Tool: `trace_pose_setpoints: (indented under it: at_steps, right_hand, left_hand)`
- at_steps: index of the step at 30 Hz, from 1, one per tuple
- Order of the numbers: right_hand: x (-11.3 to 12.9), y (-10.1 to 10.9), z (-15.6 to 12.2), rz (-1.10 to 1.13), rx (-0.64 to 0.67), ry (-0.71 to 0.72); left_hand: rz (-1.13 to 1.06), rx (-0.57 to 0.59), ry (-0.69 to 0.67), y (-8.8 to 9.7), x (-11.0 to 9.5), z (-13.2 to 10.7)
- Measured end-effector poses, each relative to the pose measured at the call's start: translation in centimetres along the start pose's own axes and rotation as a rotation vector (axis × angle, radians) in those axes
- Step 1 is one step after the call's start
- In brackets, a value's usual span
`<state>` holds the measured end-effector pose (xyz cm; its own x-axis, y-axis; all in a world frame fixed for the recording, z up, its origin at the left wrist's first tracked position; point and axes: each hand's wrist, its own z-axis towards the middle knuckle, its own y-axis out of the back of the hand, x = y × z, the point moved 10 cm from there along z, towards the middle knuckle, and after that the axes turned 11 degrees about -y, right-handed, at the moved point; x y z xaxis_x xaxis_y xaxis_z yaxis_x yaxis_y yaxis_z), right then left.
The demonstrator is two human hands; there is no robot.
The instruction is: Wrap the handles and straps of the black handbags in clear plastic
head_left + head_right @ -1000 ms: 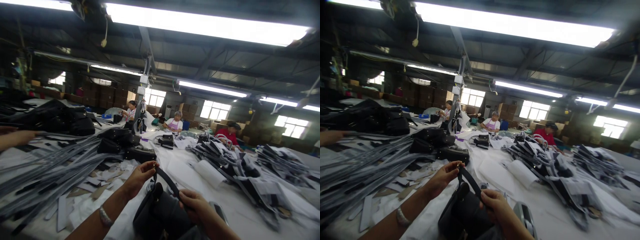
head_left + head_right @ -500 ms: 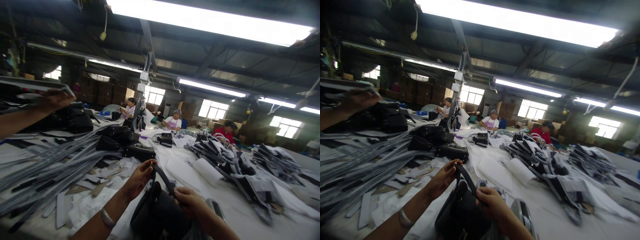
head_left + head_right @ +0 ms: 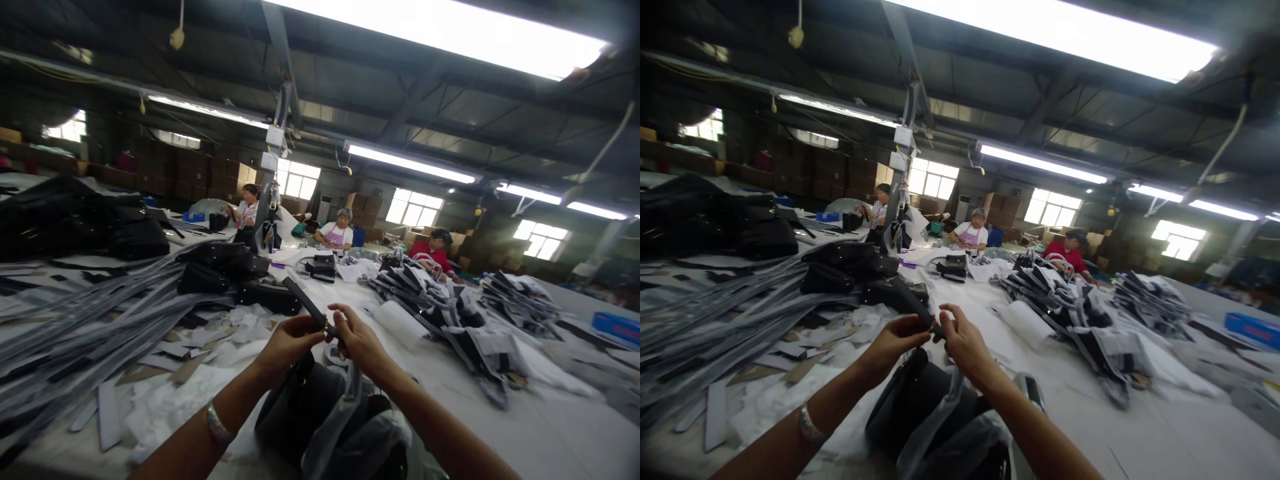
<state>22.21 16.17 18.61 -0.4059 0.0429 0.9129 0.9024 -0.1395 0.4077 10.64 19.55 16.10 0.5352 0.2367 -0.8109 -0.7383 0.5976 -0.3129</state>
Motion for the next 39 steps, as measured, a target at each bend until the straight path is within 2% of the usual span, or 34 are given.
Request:
trace_pose_setpoints:
  at_steps: [3,6,10,12,14,17,19,21,23,25,26,27,29,31,33,39]
  right_hand:
    - [2.3,0.6,-1.0,-0.325,-0.127,0.188]
    - [4.9,-0.1,-1.8,-0.387,-0.151,0.345]
    - [7.5,-0.1,-1.0,-0.238,-0.141,0.359]
    - [9.2,1.7,-0.8,-0.077,-0.179,0.379]
    - [10.2,5.0,-0.7,0.293,-0.207,0.381]
    - [8.0,10.6,-0.5,0.928,-0.293,0.290]
    - [5.4,13.2,-0.9,1.093,-0.389,0.238]
    - [2.6,14.1,-1.9,1.124,-0.449,0.209]
    - [-0.3,12.9,-2.8,1.122,-0.436,0.151]
    - [-2.7,9.6,-3.6,1.071,-0.330,0.064]
    - [-3.3,7.1,-3.7,0.985,-0.196,0.022]
    - [-3.9,5.1,-4.1,0.879,-0.117,-0.013]
    - [-4.9,2.8,-4.8,0.620,-0.100,-0.043]
    - [-5.5,2.8,-5.3,0.420,-0.191,-0.039]
    - [-5.9,3.5,-5.5,0.342,-0.265,-0.036]
    - [-7.4,4.5,-5.8,0.511,-0.313,-0.103]
  left_hand:
    - [0.071,-0.004,-0.031,-0.1,-0.2,0.1]
    - [0.167,0.036,-0.065,-1.1,0.0,0.2]
    - [0.254,0.047,-0.055,-1.8,1.0,0.1]
    - [0.282,0.086,-0.016,-2.3,1.6,-0.2]
    - [0.305,0.132,0.011,-2.7,1.8,-0.6]
    - [0.369,0.157,-0.010,-2.9,1.3,-0.8]
    - [0.476,0.174,-0.048,-2.9,0.9,-1.0]
    - [0.601,0.191,-0.084,-2.8,0.8,-1.1]
    - [0.685,0.195,-0.106,-2.9,0.8,-1.3]
    - [0.724,0.209,-0.126,-3.2,0.9,-1.5]
    - [0.733,0.223,-0.136,-3.5,1.0,-1.6]
    - [0.739,0.239,-0.146,-3.8,1.0,-1.7]
    - [0.755,0.254,-0.160,-4.1,1.1,-1.9]
    - [0.774,0.246,-0.158,-4.0,1.4,-2.1]
    - [0.786,0.243,-0.148,-3.7,1.8,-2.3]
    - [0.790,0.283,-0.100,-3.3,2.5,-2.9]
